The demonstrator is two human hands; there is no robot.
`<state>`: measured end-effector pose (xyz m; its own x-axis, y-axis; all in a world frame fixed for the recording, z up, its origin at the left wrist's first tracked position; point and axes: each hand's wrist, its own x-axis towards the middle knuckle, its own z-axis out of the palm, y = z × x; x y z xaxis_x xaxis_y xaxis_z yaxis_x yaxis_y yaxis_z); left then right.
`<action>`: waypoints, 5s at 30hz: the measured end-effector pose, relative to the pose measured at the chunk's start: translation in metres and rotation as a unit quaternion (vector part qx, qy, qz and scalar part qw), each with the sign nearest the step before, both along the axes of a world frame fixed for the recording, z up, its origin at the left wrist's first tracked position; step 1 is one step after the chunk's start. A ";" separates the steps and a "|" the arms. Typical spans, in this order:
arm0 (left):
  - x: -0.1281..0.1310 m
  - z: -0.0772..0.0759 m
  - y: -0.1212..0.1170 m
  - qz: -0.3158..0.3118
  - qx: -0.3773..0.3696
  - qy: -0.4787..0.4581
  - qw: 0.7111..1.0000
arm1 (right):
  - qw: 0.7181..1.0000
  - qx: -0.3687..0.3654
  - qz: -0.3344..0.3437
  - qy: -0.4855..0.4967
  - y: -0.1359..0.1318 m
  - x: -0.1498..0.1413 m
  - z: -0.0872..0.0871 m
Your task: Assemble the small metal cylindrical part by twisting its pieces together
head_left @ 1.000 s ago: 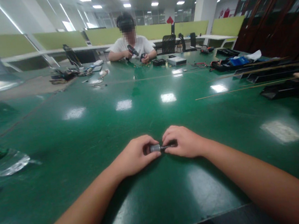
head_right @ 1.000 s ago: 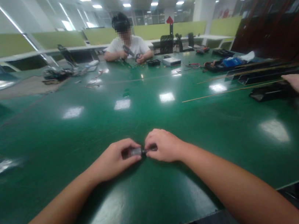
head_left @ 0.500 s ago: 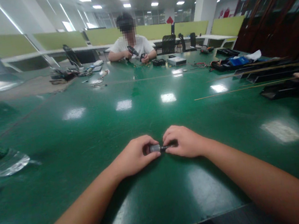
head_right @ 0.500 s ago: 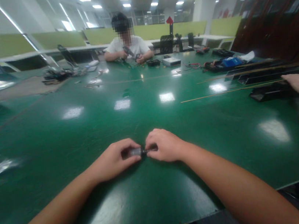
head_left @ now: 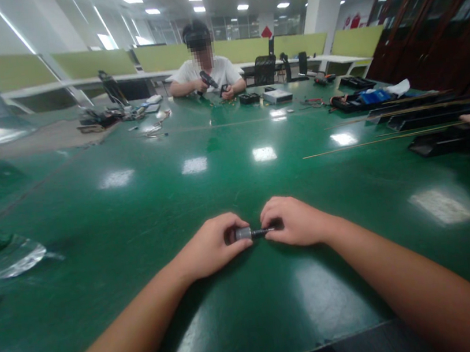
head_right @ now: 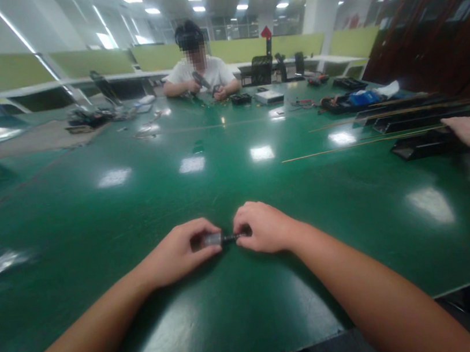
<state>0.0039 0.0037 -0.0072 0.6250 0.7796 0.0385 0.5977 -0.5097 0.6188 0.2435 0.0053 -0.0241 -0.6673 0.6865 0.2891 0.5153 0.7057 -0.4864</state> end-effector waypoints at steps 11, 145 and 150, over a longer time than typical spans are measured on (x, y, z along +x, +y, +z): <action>-0.001 -0.001 0.001 0.000 -0.011 0.007 1.000 | 1.000 -0.009 -0.012 -0.013 0.000 0.005 0.005; -0.001 -0.001 0.000 -0.006 0.012 0.006 1.000 | 0.999 -0.017 -0.012 -0.027 -0.002 0.004 0.005; -0.002 -0.002 0.000 -0.006 0.007 0.004 1.000 | 0.999 -0.022 -0.019 -0.043 -0.001 0.005 0.007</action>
<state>0.0020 0.0041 -0.0087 0.6341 0.7720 0.0443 0.5968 -0.5250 0.6068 0.2488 0.0043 -0.0176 -0.6607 0.7233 0.2007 0.5827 0.6627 -0.4704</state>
